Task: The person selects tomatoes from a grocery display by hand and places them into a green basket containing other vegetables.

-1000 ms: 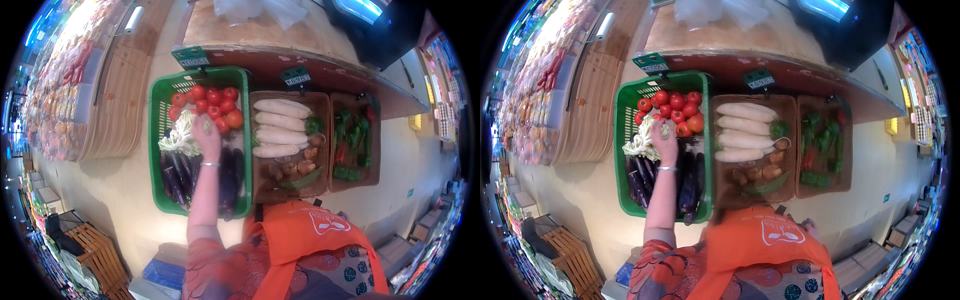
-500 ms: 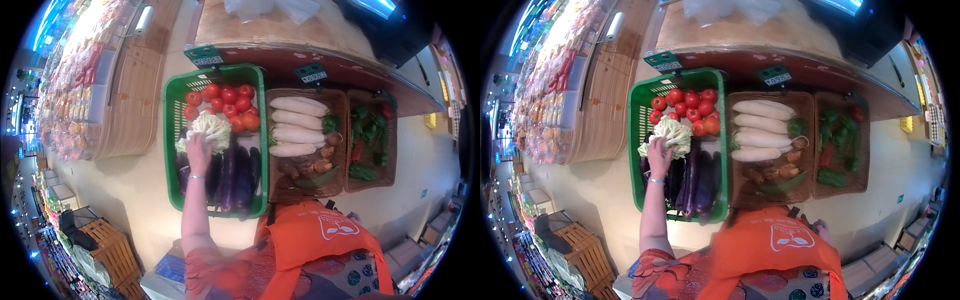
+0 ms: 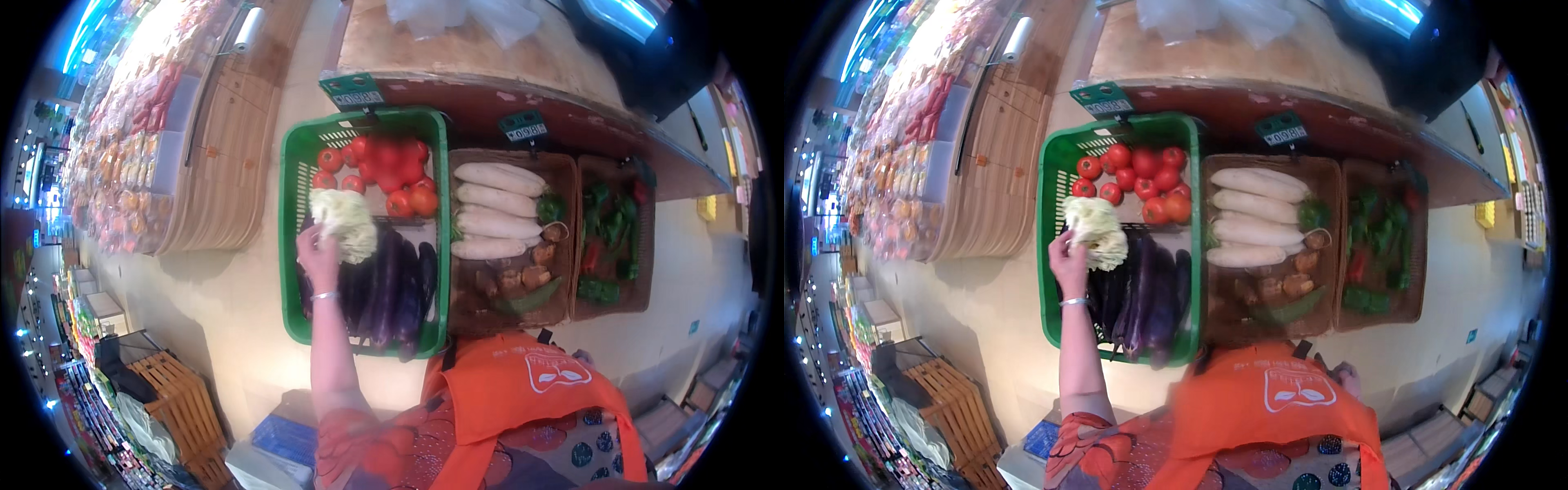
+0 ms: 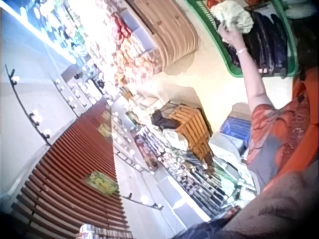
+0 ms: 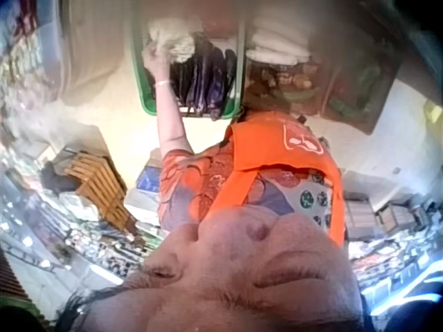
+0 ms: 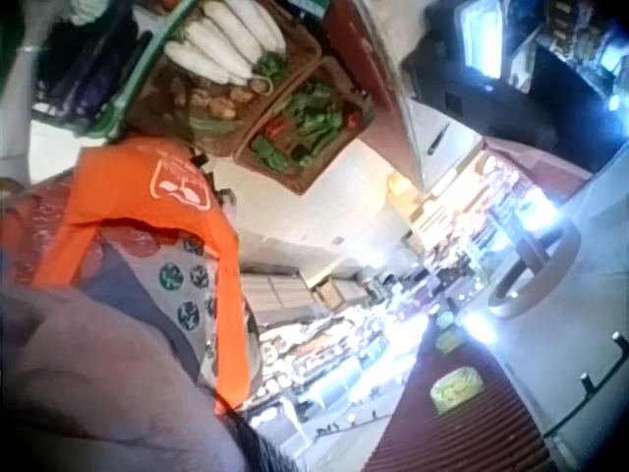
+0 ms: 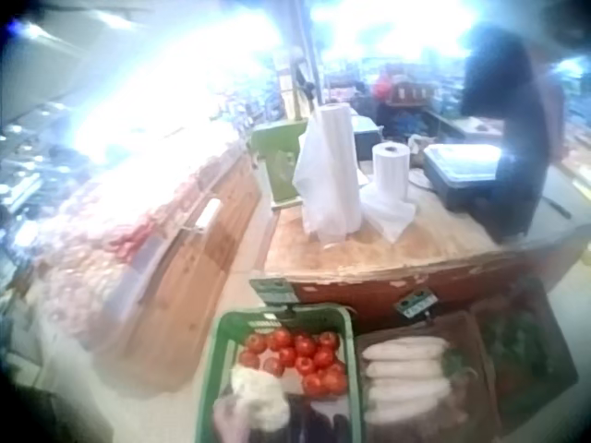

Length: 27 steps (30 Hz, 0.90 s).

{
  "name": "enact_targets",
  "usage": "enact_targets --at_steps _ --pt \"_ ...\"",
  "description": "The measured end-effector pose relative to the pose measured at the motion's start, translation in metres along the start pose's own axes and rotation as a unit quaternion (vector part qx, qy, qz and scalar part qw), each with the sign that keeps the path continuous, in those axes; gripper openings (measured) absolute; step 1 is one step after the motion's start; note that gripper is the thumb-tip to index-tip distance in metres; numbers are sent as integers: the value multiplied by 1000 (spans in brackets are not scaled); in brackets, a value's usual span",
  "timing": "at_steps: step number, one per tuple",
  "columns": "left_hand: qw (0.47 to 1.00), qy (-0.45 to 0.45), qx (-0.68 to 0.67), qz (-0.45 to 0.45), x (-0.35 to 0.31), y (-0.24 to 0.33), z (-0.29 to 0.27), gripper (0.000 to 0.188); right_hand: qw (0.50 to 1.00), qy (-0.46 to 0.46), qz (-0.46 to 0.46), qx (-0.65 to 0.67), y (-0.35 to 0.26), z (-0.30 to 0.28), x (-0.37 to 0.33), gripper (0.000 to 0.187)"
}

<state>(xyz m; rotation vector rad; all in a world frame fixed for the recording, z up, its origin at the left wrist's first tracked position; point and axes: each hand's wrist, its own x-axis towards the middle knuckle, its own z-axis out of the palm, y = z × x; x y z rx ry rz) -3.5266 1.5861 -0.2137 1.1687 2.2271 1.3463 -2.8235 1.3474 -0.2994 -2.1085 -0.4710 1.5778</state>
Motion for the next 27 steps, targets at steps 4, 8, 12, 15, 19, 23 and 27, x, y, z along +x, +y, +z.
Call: enact_targets --at_steps 4,8,12,15,19,23,27 --pt "890 31 -381 -249 -12 9 -54 44 998 16 -59 -31 -29 23 -14 33" --pt "855 35 -463 -232 -58 -15 -76 45 999 -1 -34 8 -37 31 -9 36" --pt "752 14 -572 -327 -66 4 -47 45 1000 -4 -25 7 -33 37 -7 36" --pt "734 -1 -584 -346 -75 10 -38 46 1000 -11 -24 -13 -43 38 -8 36" --pt "730 -13 -586 -352 -84 14 -35 46 999 -19 -24 -32 -51 38 -14 35" --pt "730 -28 -582 -356 -87 19 -31 46 998 -29 -26 -46 -55 40 -16 35" --pt "730 -51 -578 -361 -90 27 -20 46 997 -37 -35 -53 -55 41 -23 35"
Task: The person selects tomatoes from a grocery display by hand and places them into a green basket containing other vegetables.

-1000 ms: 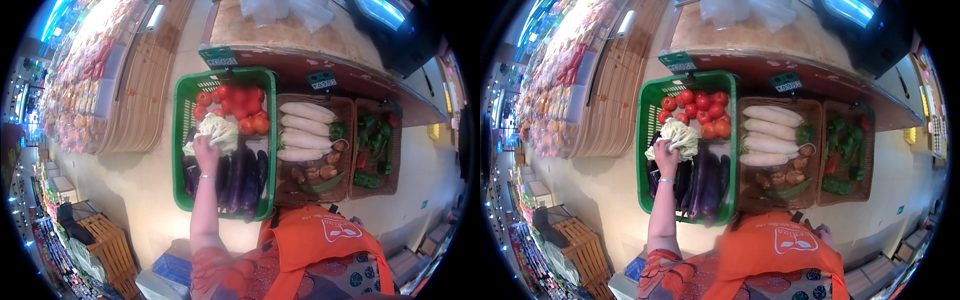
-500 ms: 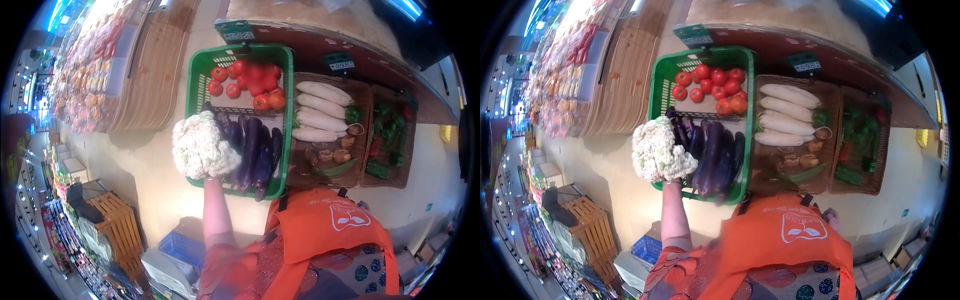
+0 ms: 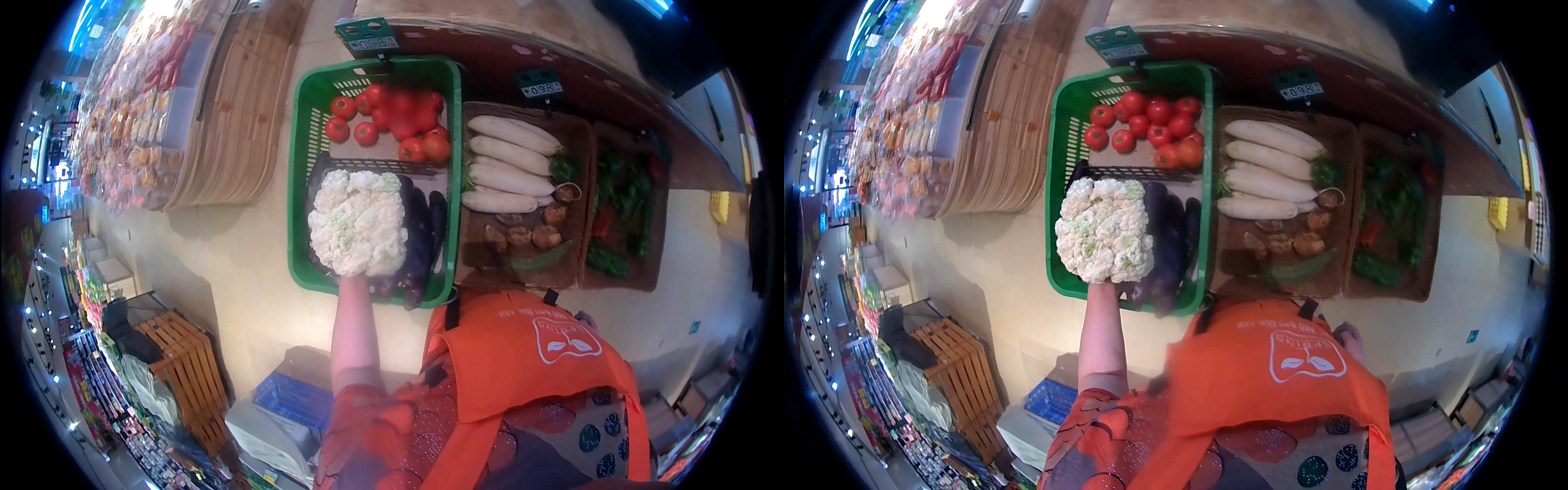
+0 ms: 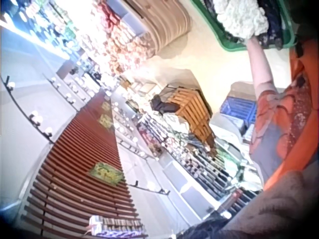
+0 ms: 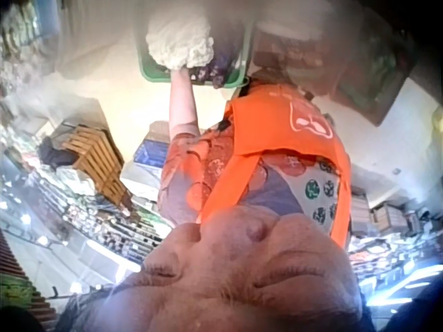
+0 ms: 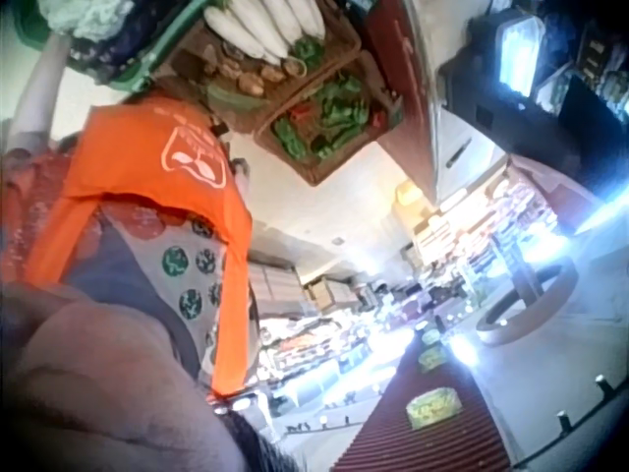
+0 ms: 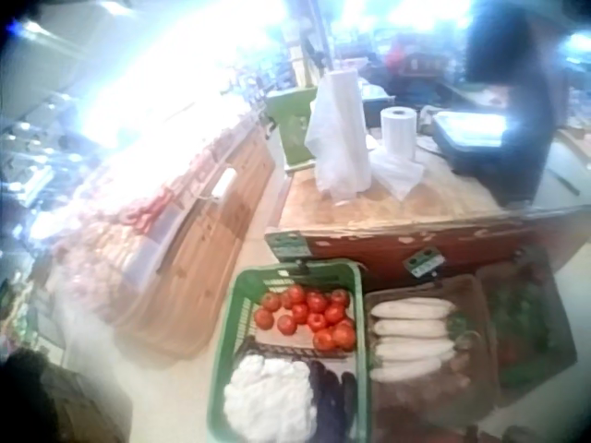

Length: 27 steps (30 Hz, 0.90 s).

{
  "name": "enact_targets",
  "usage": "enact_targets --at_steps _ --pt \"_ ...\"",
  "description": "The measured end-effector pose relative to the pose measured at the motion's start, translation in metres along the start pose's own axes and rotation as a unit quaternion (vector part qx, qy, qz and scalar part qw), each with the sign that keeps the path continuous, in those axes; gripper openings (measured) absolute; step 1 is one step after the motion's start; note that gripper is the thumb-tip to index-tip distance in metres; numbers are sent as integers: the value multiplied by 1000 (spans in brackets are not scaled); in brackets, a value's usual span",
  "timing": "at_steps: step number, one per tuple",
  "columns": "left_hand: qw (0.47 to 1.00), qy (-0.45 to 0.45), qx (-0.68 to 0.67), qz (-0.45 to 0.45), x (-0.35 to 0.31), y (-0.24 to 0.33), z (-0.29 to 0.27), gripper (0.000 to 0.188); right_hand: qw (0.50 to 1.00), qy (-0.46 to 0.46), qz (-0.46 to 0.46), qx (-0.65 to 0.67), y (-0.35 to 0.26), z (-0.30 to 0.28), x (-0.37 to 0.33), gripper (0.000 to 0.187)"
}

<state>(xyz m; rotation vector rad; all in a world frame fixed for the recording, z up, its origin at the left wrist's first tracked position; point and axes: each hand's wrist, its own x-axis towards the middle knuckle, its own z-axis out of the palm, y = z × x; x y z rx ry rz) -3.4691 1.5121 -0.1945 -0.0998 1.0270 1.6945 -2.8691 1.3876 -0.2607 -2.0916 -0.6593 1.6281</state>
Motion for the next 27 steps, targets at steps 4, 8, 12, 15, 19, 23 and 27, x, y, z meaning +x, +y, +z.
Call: enact_targets --at_steps 4,8,12,15,19,23,27 --pt "999 -21 35 -20 1 -13 14 46 999 -24 1 48 5 2 -7 31" --pt "996 -38 67 -39 -8 -25 25 46 998 63 0 0 16 5 -1 33" --pt "990 -63 102 -71 -14 -48 44 46 995 55 36 72 8 9 -15 40" --pt "984 -81 127 -95 -19 -65 63 46 995 62 59 55 29 0 -11 33" --pt "975 -111 150 -122 -27 -90 88 47 994 24 37 101 51 -10 -5 23" --pt "962 -145 148 -178 -39 -122 108 46 995 88 18 41 100 -25 8 22" --pt "944 -185 185 -203 -32 -167 78 41 990 76 75 94 92 -43 -4 40"
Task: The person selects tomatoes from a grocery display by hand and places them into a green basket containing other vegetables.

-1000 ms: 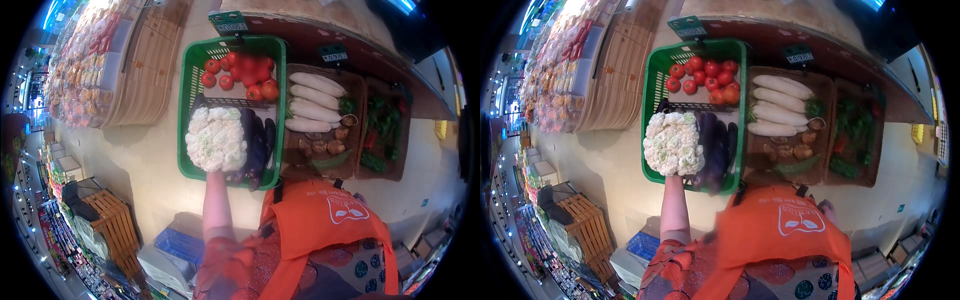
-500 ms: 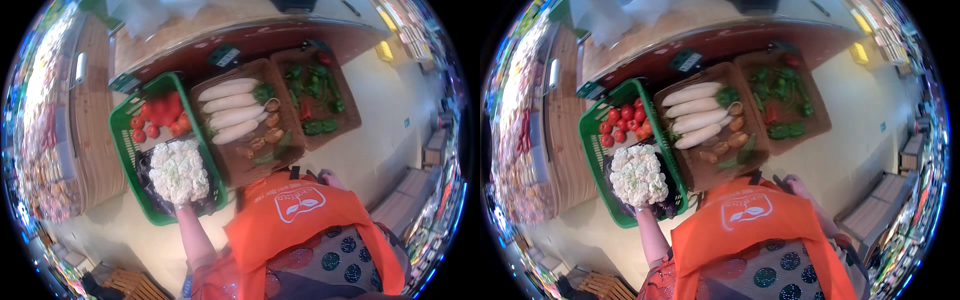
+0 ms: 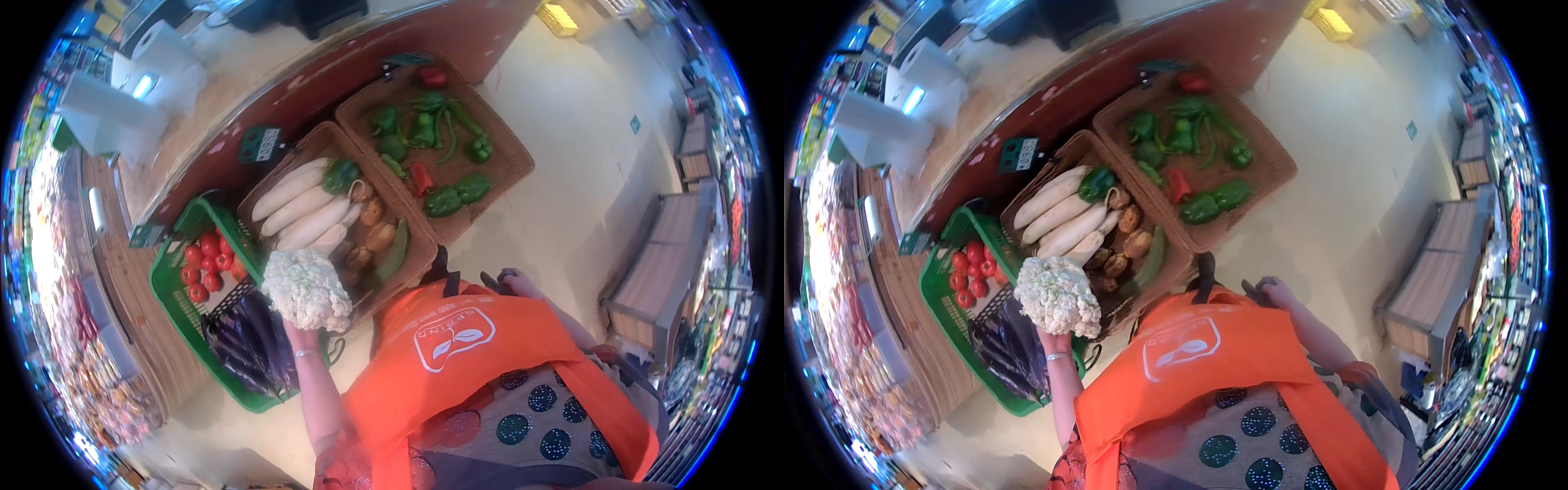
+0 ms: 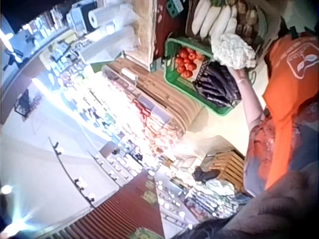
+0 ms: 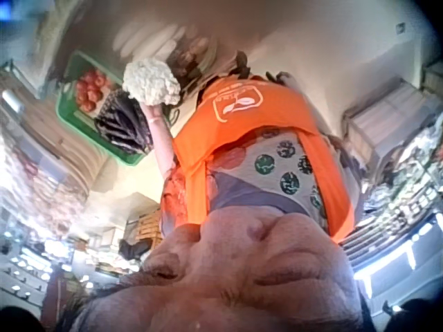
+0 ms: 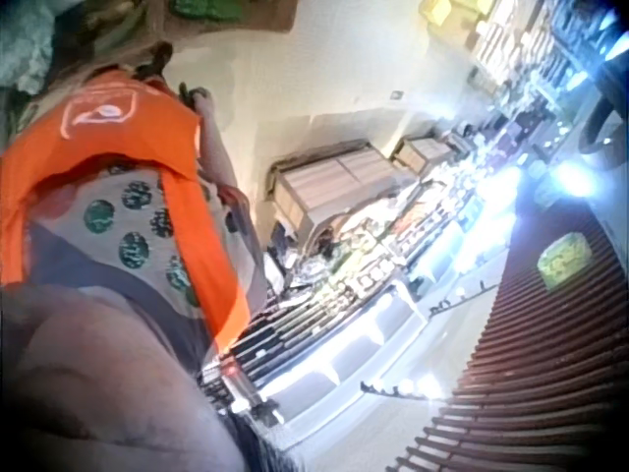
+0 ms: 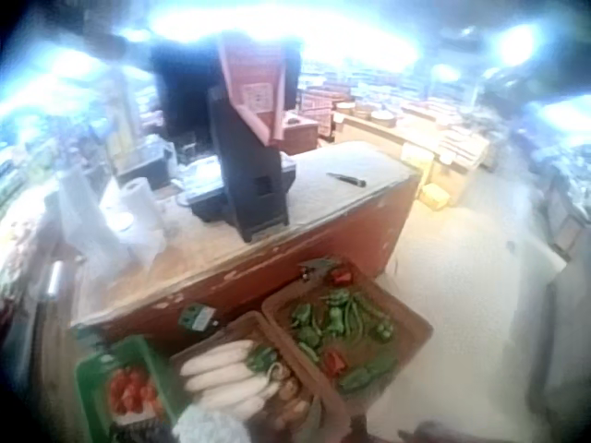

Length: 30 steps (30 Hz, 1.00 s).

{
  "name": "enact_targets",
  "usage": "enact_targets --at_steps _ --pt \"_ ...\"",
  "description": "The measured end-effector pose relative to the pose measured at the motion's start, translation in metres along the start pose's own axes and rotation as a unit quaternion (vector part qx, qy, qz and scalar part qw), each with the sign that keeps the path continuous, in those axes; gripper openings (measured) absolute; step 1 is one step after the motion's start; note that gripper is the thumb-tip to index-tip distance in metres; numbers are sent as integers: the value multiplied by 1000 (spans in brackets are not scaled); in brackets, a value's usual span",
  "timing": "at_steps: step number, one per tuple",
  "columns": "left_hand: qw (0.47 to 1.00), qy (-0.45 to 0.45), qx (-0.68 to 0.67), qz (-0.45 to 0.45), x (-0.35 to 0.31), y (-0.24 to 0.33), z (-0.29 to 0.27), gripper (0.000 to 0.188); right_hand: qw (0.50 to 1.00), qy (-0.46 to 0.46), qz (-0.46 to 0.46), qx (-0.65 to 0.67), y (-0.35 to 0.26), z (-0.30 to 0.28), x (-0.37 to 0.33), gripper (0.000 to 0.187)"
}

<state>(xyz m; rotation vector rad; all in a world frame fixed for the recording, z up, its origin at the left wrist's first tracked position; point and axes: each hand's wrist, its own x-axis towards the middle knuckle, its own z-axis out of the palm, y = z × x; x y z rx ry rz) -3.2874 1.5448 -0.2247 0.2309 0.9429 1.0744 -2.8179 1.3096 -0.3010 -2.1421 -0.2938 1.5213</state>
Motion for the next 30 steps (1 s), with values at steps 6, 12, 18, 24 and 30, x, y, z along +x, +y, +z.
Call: enact_targets --at_steps 6,12,18,24,30 --pt "998 2 22 -57 27 -53 81 39 986 -64 28 151 -56 -14 -33 44" --pt "986 -19 -43 -159 52 -111 132 44 949 -262 -29 173 -130 -15 -30 59" --pt "953 -153 -48 -256 46 -185 181 39 883 -372 6 285 -175 23 -18 70" --pt "954 -167 -42 -246 58 -187 202 39 892 -349 -112 265 -193 39 4 69" --pt "995 -68 43 -67 101 -151 227 43 908 -258 -181 277 -261 68 21 65"
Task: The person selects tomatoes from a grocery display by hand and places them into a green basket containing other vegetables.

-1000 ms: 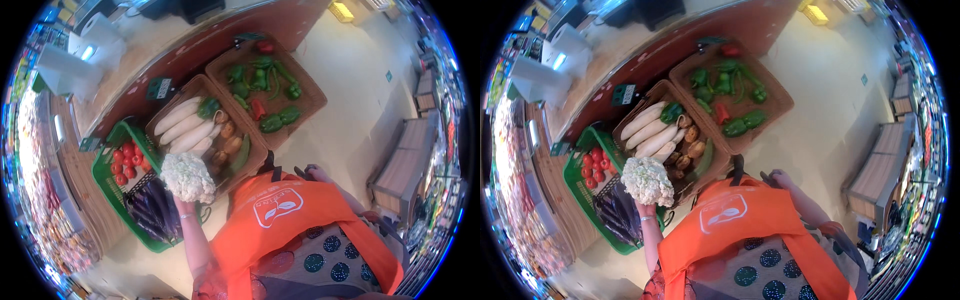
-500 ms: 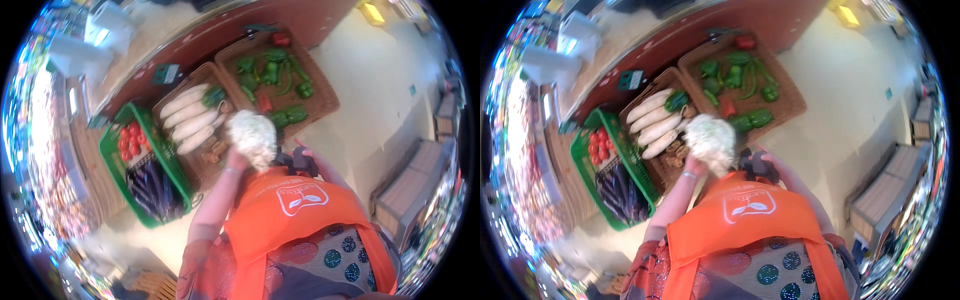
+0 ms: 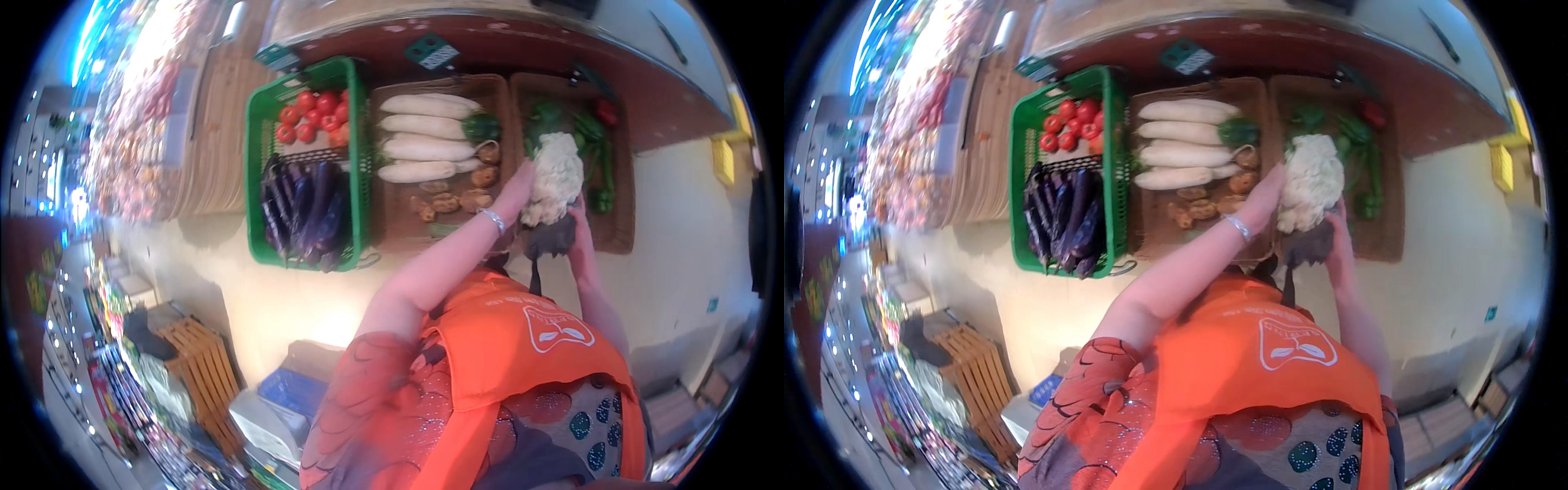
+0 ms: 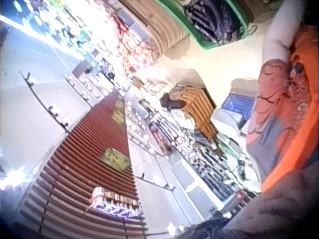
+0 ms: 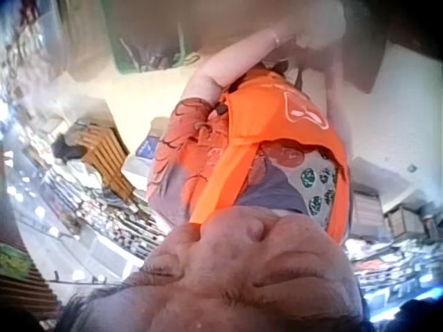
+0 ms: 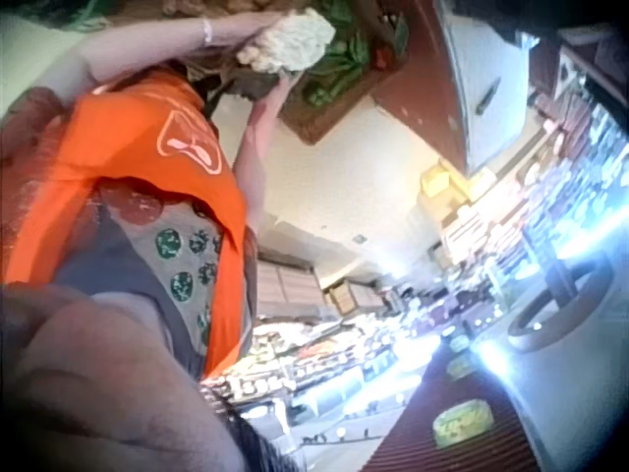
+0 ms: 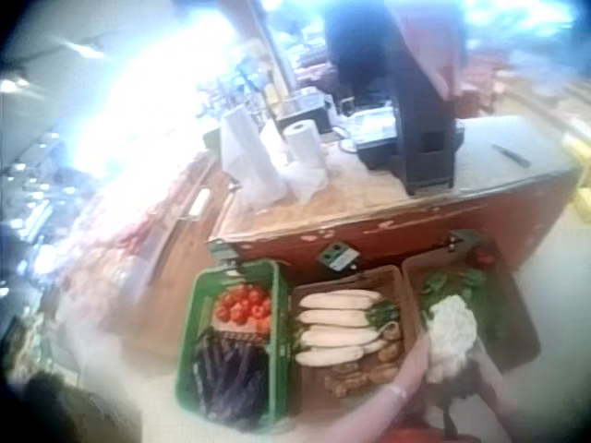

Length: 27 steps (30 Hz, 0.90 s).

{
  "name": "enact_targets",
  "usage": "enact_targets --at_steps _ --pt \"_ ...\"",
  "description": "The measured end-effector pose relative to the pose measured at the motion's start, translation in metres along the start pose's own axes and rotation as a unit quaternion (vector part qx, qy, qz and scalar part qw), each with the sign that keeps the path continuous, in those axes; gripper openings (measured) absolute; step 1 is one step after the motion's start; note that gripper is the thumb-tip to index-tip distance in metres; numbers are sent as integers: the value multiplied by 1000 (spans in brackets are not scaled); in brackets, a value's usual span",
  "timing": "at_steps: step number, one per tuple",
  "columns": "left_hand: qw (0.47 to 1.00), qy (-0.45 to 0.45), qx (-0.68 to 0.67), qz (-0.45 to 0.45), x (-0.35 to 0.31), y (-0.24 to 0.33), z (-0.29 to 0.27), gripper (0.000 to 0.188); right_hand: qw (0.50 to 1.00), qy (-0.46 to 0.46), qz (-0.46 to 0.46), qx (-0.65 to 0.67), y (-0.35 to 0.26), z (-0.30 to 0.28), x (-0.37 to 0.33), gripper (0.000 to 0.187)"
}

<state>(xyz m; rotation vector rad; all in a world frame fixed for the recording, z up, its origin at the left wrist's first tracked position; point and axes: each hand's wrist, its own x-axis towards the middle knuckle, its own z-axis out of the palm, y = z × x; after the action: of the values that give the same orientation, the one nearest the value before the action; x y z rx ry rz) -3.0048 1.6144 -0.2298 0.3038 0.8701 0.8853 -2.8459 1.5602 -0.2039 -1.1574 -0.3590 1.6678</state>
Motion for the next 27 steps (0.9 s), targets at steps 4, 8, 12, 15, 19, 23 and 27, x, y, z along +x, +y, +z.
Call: enact_targets --at_steps 4,8,12,15,19,23,27 --pt "963 -36 233 132 -49 25 -13 43 995 41 70 -57 26 -16 76 63" --pt "968 -36 247 18 -137 55 -62 41 973 114 122 -162 56 -27 110 58" --pt "958 154 237 57 -208 106 -141 34 969 95 99 -205 71 -13 75 48" --pt "803 392 400 206 -250 142 -245 24 952 108 104 -268 83 -24 44 47" --pt "581 597 529 160 -306 174 -367 33 886 99 117 -438 96 -35 17 47" --pt "582 595 553 31 -304 168 -417 54 802 81 130 -577 92 -21 8 58" --pt "567 593 562 100 -290 166 -435 50 699 33 96 -708 95 35 -8 72"
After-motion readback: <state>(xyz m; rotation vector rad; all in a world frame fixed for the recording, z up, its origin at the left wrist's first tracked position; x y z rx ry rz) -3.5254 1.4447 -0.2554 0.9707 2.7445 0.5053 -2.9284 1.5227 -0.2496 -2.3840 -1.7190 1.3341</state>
